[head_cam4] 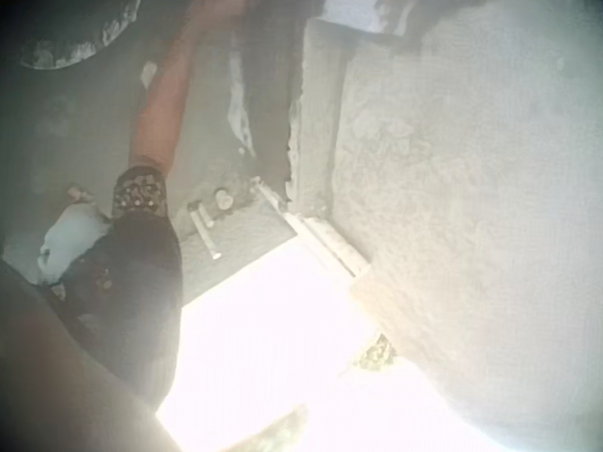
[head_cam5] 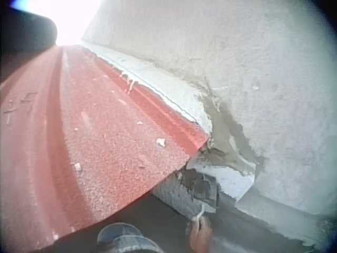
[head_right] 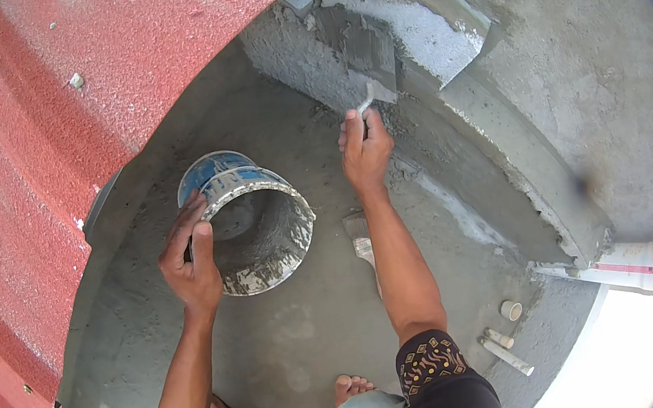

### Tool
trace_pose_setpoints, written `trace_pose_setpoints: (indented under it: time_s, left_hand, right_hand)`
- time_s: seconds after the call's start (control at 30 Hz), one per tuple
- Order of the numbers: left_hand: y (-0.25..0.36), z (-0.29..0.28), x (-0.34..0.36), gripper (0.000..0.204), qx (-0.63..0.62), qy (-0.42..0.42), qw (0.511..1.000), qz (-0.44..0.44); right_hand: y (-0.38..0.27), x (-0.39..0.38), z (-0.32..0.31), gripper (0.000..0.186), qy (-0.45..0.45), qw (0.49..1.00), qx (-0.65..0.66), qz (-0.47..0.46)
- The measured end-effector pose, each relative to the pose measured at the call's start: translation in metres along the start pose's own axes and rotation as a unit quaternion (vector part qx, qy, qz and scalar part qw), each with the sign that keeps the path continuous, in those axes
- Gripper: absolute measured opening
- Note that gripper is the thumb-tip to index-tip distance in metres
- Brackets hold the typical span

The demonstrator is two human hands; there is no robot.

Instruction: The person scoops cement from a bucket with a trowel and applies it to a concrete floor and wall junction, smoothing it with the trowel and a brush. The person then moves to a different area and continues applying cement to a wall edge.

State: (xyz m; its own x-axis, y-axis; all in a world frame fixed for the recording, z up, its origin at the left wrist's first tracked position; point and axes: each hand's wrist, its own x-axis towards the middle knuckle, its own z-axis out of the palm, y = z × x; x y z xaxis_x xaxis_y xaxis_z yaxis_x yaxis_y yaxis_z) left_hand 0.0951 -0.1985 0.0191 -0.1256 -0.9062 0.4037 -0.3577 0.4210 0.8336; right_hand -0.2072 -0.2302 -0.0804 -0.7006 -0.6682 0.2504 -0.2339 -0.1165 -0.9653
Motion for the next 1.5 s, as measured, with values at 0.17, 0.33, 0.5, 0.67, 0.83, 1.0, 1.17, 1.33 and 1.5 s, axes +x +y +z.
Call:
trace_pose_setpoints:
  time_s: [0.17, 0.33, 0.5, 0.67, 0.83, 1.0, 1.17, 1.33, 1.5]
  left_hand:
    - [0.002, -0.001, 0.003, 0.032, -0.005, 0.023, 0.999, -0.035]
    - [0.002, 0.002, 0.002, 0.034, -0.002, 0.015, 1.000, -0.027]
    - [-0.005, -0.007, 0.002, 0.033, -0.006, 0.024, 0.999, -0.032]
    - [-0.004, 0.002, 0.004, 0.032, -0.007, 0.021, 0.999, -0.029]
    - [-0.007, 0.003, -0.005, 0.036, 0.021, 0.027, 0.997, -0.068]
    - [-0.009, -0.009, -0.006, 0.041, 0.010, 0.035, 0.992, -0.121]
    - [-0.047, -0.039, 0.002, 0.048, 0.012, 0.050, 0.978, -0.202]
    - [-0.098, -0.075, 0.017, 0.056, 0.007, 0.131, 0.953, -0.272]
    - [-0.101, -0.084, 0.005, 0.058, -0.049, 0.158, 0.933, -0.321]
  right_hand:
    - [0.005, -0.028, -0.020, 0.030, -0.010, 0.970, -0.210, -0.120]
    - [-0.001, -0.001, -0.017, 0.031, -0.031, 0.972, -0.211, -0.101]
    - [-0.026, -0.019, -0.037, 0.032, -0.029, 0.992, -0.119, 0.037]
    - [-0.022, -0.009, -0.023, 0.035, -0.043, 0.993, -0.104, -0.027]
    - [0.006, 0.011, -0.042, 0.037, -0.043, 0.990, -0.131, -0.040]
    - [0.014, -0.045, -0.131, 0.033, -0.024, 0.993, -0.070, 0.090]
    - [0.006, -0.123, -0.202, 0.034, -0.029, 0.980, -0.081, 0.182]
    - [-0.045, -0.201, -0.166, 0.036, -0.188, 0.901, 0.028, 0.390]
    - [-0.046, -0.241, -0.112, 0.032, -0.303, 0.847, 0.061, 0.433]
